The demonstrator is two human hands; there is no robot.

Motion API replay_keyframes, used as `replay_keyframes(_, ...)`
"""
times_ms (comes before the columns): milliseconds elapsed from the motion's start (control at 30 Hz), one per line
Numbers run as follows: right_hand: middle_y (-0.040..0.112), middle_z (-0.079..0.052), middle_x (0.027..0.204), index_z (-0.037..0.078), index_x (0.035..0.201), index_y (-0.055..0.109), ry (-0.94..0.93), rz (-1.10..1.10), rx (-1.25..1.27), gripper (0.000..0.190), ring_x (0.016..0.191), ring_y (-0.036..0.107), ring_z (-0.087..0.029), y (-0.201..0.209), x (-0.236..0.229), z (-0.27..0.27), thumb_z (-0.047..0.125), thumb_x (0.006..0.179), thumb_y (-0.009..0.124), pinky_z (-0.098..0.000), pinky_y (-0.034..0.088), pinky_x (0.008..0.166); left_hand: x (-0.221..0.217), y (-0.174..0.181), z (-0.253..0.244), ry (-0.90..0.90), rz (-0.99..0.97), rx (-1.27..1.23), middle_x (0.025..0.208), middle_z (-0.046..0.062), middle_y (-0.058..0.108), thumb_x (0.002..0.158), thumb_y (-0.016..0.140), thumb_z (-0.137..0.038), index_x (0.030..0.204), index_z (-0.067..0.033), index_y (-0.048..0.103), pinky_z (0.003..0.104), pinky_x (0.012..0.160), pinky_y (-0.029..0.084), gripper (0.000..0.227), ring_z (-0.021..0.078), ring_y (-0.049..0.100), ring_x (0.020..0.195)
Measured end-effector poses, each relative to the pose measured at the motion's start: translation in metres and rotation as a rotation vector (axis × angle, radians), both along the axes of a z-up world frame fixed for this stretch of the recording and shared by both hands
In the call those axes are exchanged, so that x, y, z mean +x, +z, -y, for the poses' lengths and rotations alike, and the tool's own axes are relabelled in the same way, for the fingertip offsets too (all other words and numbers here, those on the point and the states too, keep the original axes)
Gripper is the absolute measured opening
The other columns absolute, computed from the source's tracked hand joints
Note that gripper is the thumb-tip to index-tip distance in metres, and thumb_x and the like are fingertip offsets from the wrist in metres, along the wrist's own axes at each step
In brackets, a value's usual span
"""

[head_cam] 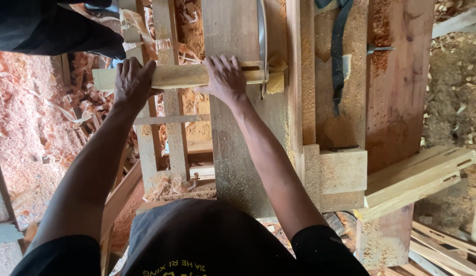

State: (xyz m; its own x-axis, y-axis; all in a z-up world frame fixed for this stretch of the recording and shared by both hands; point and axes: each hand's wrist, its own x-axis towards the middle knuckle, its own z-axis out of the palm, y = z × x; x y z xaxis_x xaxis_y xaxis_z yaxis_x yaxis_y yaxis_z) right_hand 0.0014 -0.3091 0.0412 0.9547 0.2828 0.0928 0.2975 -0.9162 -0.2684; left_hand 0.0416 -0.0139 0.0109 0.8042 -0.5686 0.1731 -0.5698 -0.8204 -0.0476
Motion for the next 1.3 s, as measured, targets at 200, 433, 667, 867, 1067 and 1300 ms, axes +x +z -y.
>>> replay_keyframes(200, 0.071, -0.007, 0.113, 0.012, 0.122, 0.057, -0.026, 0.129, -0.100, 0.096, 0.099, 0.066, -0.024, -0.030, 0.007, -0.002, 0.082, 0.063, 0.087, -0.0507, 0.048, 0.096, 0.007, 0.008, 0.000, -0.033, 0.001, 0.070, 0.099, 0.016, 0.060, 0.059, 0.095, -0.049, 0.123, -0.0137, 0.058, 0.042, 0.080, 0.051, 0.082, 0.0309, 0.059, 0.091)
replay_keyframes(433, 0.065, -0.011, 0.120, 0.019, 0.140, 0.053, -0.137, 0.103, -0.067, 0.067, 0.110, 0.061, -0.044, -0.040, -0.035, -0.024, 0.036, 0.080, 0.077, -0.0760, 0.046, 0.077, -0.033, -0.018, -0.028, -0.119, 0.259, -0.216, 0.082, 0.017, 0.057, 0.080, 0.086, -0.025, 0.123, -0.0193, 0.068, 0.048, 0.074, 0.054, 0.047, 0.0380, 0.065, 0.086)
replay_keyframes(667, 0.060, -0.007, 0.091, 0.015, 0.107, 0.060, -0.011, 0.230, 0.030, 0.063, 0.087, 0.059, -0.027, 0.014, -0.125, -0.048, 0.052, 0.063, 0.085, -0.0417, 0.044, 0.073, -0.118, 0.019, -0.051, -0.072, -0.107, -0.107, 0.097, 0.010, 0.052, 0.049, 0.088, -0.057, 0.128, -0.0191, 0.056, 0.047, 0.081, 0.050, 0.092, 0.0336, 0.060, 0.089)
replay_keyframes(867, 0.062, -0.009, 0.093, 0.012, 0.108, 0.064, -0.016, 0.276, 0.089, 0.077, 0.088, 0.060, -0.030, 0.009, -0.142, -0.048, 0.054, 0.051, 0.093, -0.0466, 0.046, 0.076, -0.148, 0.048, -0.046, -0.054, -0.188, -0.252, 0.104, 0.018, 0.055, 0.070, 0.080, -0.063, 0.135, -0.0081, 0.063, 0.049, 0.087, 0.043, 0.087, 0.0386, 0.056, 0.096)
replay_keyframes(1067, 0.060, -0.006, 0.087, 0.014, 0.101, 0.063, -0.037, 0.272, 0.029, 0.070, 0.081, 0.059, -0.026, 0.010, -0.139, -0.049, 0.065, 0.057, 0.084, -0.0437, 0.042, 0.069, -0.144, 0.062, -0.050, -0.008, -0.097, -0.145, 0.102, 0.014, 0.057, 0.064, 0.079, -0.072, 0.121, -0.0107, 0.063, 0.048, 0.084, 0.047, 0.085, 0.0356, 0.060, 0.095)
replay_keyframes(1300, 0.060, -0.005, 0.086, 0.016, 0.101, 0.062, -0.054, 0.250, -0.005, 0.067, 0.081, 0.059, -0.026, 0.000, -0.130, -0.036, 0.068, 0.062, 0.080, -0.0422, 0.041, 0.070, -0.130, 0.046, -0.042, -0.005, -0.063, -0.113, 0.092, 0.010, 0.053, 0.062, 0.077, -0.076, 0.105, -0.0115, 0.061, 0.043, 0.083, 0.045, 0.078, 0.0330, 0.059, 0.090)
